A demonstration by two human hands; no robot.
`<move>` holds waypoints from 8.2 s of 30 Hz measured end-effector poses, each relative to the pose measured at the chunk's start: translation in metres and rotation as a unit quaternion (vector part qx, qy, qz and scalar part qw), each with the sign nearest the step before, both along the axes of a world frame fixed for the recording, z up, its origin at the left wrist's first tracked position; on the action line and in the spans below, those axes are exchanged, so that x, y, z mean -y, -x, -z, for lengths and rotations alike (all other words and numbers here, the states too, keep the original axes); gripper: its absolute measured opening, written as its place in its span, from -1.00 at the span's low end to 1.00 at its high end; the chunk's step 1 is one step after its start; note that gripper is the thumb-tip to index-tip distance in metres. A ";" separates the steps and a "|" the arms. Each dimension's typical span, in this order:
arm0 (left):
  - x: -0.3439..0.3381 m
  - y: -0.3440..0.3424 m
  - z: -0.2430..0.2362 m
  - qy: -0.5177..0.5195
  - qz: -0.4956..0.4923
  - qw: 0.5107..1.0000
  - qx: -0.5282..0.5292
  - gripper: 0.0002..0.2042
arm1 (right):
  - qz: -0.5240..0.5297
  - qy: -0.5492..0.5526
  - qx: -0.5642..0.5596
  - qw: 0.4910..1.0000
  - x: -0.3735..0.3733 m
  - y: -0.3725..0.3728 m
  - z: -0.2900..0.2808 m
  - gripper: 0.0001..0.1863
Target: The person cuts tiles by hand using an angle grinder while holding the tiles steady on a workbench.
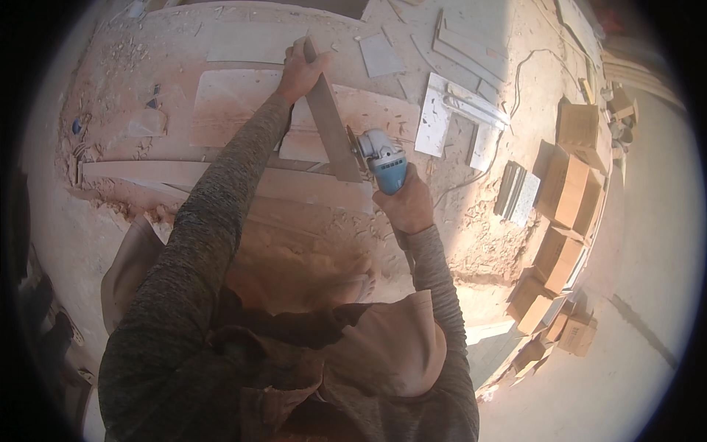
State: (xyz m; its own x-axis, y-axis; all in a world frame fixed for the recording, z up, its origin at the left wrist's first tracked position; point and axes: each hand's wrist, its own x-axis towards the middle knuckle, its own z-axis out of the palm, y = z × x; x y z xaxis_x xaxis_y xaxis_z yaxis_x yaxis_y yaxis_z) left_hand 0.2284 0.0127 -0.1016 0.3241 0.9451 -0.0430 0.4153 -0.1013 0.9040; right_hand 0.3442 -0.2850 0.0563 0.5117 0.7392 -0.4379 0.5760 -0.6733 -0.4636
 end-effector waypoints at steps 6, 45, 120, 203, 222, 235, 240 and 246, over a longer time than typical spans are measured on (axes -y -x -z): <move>0.000 0.001 0.000 0.004 0.002 1.000 0.006 -0.11 | -0.014 -0.004 0.011 1.000 -0.001 0.001 0.002 -0.35; 0.000 0.003 -0.003 0.047 0.019 0.998 0.028 -0.04 | -0.018 0.010 0.015 1.000 -0.037 0.004 -0.002 -0.29; 0.000 0.003 -0.002 0.040 0.013 0.999 0.034 -0.10 | -0.007 -0.030 -0.012 0.999 -0.060 0.004 0.000 -0.35; 0.026 0.026 0.008 0.064 0.033 0.991 0.109 -0.38 | -0.019 0.032 0.011 0.999 0.009 -0.004 -0.017 -0.38; 0.024 0.027 0.007 0.089 0.041 0.991 0.095 -0.28 | -0.044 0.035 0.035 0.998 0.005 0.003 -0.016 -0.35; 0.025 0.027 0.005 0.089 0.040 0.990 0.102 -0.30 | -0.040 0.043 0.031 0.998 -0.010 0.002 -0.015 -0.30; 0.026 0.026 0.005 0.085 0.038 0.990 0.109 -0.30 | -0.038 0.051 0.037 0.997 -0.013 0.002 -0.015 -0.29; 0.026 0.027 0.004 0.089 0.042 0.990 0.102 -0.31 | -0.039 0.050 0.045 0.997 -0.015 0.002 -0.013 -0.30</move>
